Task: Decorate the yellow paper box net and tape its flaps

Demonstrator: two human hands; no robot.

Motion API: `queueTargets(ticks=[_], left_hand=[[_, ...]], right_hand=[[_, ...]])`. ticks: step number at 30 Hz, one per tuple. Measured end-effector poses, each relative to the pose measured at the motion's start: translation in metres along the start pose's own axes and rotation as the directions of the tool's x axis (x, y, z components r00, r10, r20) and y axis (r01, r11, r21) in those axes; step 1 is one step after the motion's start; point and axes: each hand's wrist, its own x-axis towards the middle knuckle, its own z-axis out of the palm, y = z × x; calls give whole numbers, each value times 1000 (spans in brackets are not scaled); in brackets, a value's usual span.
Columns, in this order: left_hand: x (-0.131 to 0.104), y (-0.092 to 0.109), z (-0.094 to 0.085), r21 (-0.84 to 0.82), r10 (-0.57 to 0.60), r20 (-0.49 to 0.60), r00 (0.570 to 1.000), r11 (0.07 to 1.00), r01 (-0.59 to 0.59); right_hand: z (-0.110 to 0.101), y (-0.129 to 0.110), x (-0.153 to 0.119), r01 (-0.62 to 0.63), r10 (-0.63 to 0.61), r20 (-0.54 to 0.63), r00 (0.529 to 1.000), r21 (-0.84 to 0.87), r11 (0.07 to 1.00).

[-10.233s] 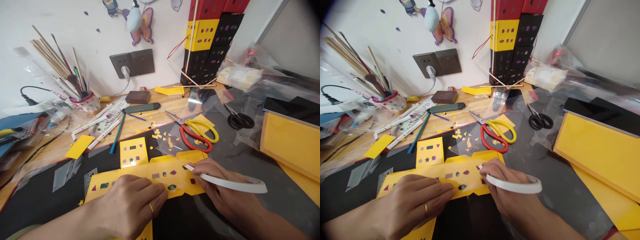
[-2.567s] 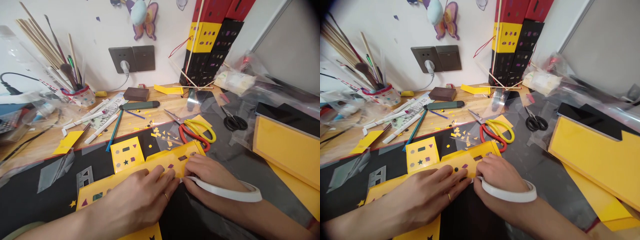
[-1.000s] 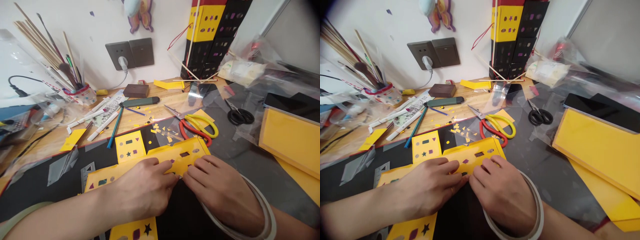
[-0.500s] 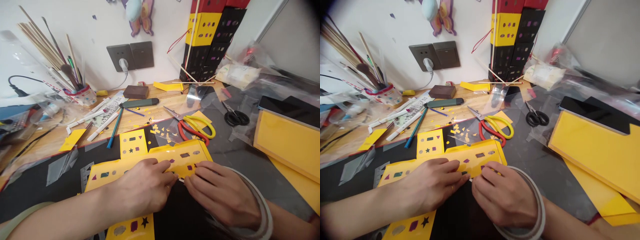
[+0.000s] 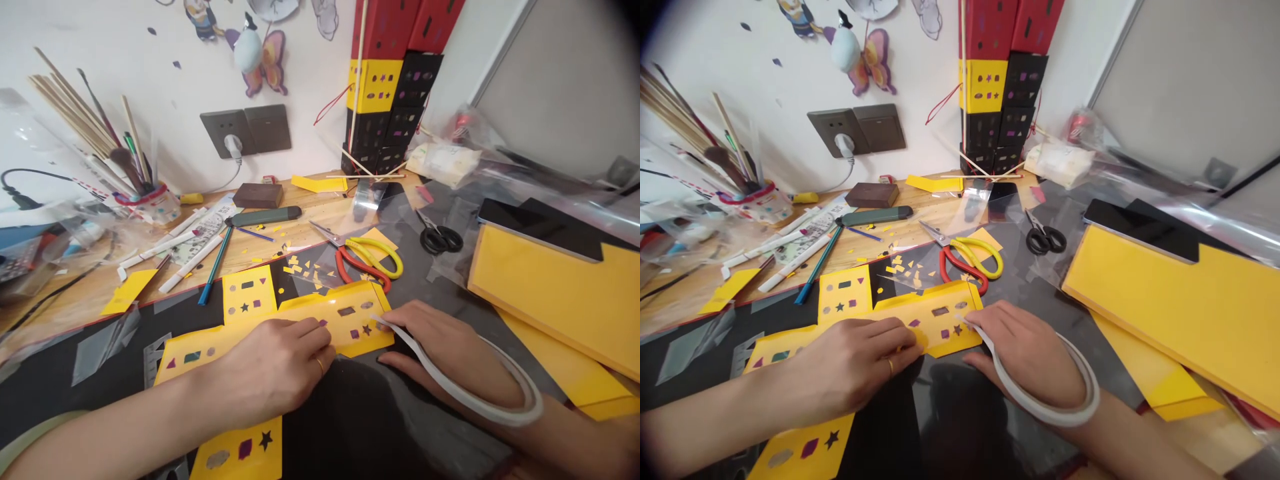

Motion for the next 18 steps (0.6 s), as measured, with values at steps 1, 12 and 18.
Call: queueTargets(ticks=[1, 12, 18], left_hand=[[0, 0, -1, 2, 9, 2, 1000, 1000, -9], [5, -1, 3, 129, 66, 87, 994, 989, -77], [10, -2, 3, 101, 49, 38, 998, 994, -52]], right_hand=[[0, 1, 3, -29, 29, 16, 999, 18, 999], [4, 1, 20, -312, 296, 134, 946, 119, 943], [5, -4, 16, -179, 187, -62, 980, 116, 977]])
